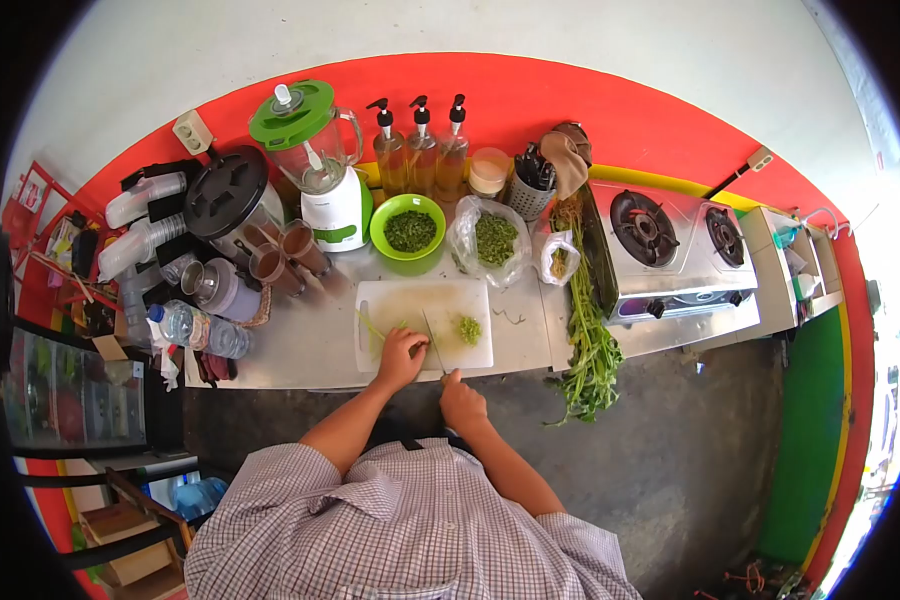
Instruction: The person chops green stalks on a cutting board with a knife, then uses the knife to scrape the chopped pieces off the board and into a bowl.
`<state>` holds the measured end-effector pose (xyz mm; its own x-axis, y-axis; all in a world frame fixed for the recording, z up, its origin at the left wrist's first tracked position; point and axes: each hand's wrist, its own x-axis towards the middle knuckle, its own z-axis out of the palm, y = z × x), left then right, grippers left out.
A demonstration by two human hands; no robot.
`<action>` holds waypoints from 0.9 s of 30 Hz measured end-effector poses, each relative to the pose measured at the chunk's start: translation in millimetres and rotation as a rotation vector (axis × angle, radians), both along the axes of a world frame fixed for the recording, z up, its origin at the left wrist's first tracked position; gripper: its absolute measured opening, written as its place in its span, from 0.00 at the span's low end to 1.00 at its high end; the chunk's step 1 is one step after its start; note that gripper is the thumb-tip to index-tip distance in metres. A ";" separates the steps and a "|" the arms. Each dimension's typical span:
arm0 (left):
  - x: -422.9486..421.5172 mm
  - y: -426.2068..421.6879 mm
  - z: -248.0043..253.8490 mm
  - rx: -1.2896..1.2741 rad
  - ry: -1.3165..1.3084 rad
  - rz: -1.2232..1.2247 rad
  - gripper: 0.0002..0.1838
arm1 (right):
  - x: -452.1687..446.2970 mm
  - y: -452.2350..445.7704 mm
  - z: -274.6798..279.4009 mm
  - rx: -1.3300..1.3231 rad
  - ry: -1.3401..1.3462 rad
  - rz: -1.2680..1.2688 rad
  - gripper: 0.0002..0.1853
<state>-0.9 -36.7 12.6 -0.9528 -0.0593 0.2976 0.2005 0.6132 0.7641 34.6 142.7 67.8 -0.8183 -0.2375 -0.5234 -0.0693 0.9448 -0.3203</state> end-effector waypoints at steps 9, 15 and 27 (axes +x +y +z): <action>-0.8 -4.3 -8.6 -0.009 0.006 -0.023 0.06 | 2.7 -10.0 -3.5 0.015 -0.037 -0.055 0.24; -2.8 -3.5 -12.2 0.001 -0.003 -0.008 0.07 | 5.9 -17.9 12.8 0.054 -0.046 -0.047 0.23; -2.1 -6.9 -12.0 0.046 -0.010 -0.028 0.05 | 12.0 -30.4 15.0 0.101 -0.124 -0.100 0.29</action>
